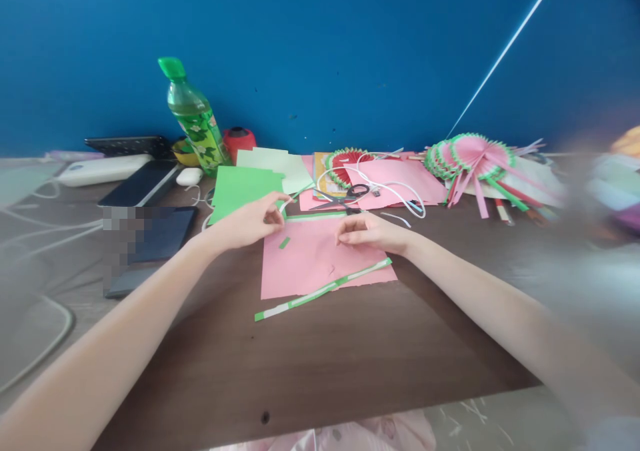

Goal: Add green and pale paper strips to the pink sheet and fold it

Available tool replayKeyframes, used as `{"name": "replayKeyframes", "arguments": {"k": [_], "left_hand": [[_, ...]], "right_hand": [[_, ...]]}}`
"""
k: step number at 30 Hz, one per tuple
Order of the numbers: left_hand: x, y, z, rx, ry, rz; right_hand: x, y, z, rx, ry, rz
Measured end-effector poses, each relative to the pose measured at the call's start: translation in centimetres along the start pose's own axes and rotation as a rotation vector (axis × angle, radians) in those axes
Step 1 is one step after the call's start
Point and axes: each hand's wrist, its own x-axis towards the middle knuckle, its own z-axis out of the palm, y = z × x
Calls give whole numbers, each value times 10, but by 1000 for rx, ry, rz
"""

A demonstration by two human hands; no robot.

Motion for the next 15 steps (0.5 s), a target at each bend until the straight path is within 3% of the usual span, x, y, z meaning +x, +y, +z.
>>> {"name": "replayKeyframes", "arguments": {"k": [15], "left_hand": [[-2,3,9,26,-138,76]], "right_hand": [[1,0,1,67,30,2]]}}
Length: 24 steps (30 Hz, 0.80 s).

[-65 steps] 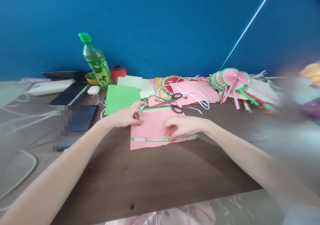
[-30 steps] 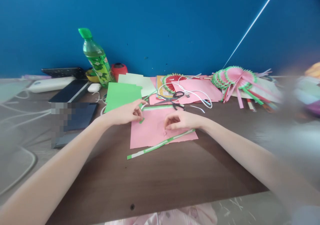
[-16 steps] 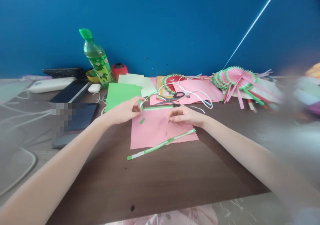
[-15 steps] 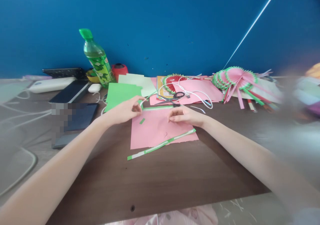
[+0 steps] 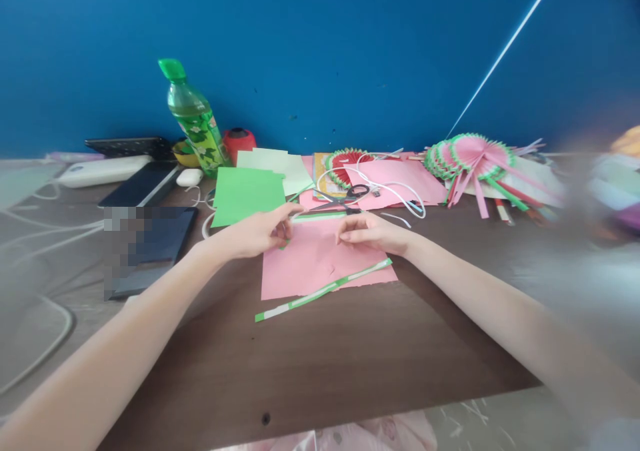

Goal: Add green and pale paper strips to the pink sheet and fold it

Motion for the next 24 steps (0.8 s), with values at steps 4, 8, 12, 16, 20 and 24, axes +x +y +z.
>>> {"name": "replayKeyframes", "arguments": {"k": [4,8,12,16,20,24], "left_hand": [[0,-1,0,3,-5,4],[-2,1,1,-23,-5,13],[-3,2,-3,-32,86,14],[-3,-9,-16,-37,358,-37],[-3,-28,-26,62,518,-177],[-3,-40,-24,244,592,-222]], "right_hand": [[0,1,0,21,-7,-1],[0,1,1,68,-11,-2],[0,2,1,123,-1,14],[1,2,0,171,5,5],[1,2,0,192,21,15],[1,2,1,210,21,7]]}}
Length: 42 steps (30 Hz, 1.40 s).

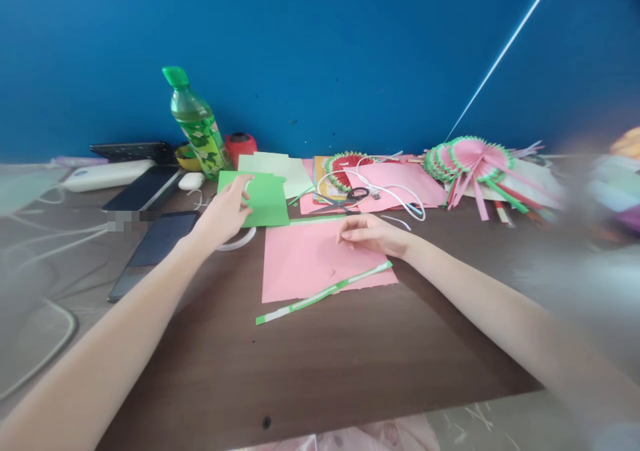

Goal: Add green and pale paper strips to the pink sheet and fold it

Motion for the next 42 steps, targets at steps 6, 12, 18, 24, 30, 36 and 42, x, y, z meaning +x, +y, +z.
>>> {"name": "replayKeyframes", "arguments": {"k": [6,12,18,24,30,36,42], "left_hand": [[-5,8,-6,162,91,37],[-2,16,-30,-31,-87,-125],[-5,22,-57,-28,-505,-174],[-6,21,-62,-61,-582,-192],[-3,12,-53,-122,-552,-177],[-4,16,-46,-88,-709,-150],[-3,7,-41,-52,-718,-124]], "right_hand": [[0,1,-1,26,-7,-8],[2,4,-2,41,-14,-32],[2,3,-2,28,-33,-73],[2,4,-3,30,-26,-67],[2,4,-4,37,-33,-66],[1,4,-2,51,-25,-61],[1,3,-2,47,-24,-59]]}}
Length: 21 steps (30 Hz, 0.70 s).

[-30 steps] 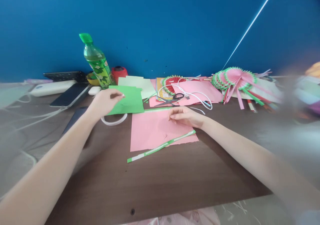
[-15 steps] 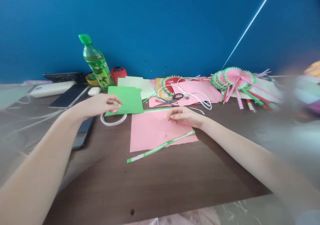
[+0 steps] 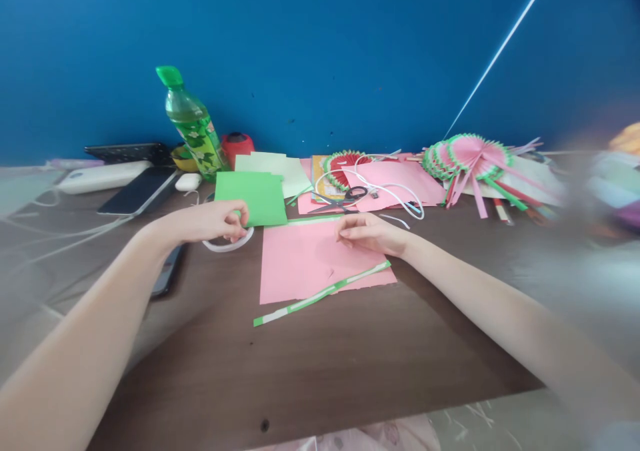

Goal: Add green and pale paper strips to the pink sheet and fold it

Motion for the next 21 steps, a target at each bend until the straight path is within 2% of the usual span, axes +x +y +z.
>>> {"name": "replayKeyframes", "arguments": {"k": [7,17,21], "left_hand": [[1,0,3,-22,4,3],[4,-1,4,100,37,-72],[1,0,1,145,115,-105]], "right_hand": [[0,-1,2,-12,20,23],[0,0,0,-23,7,17],[0,-2,0,-136,-7,17]]}}
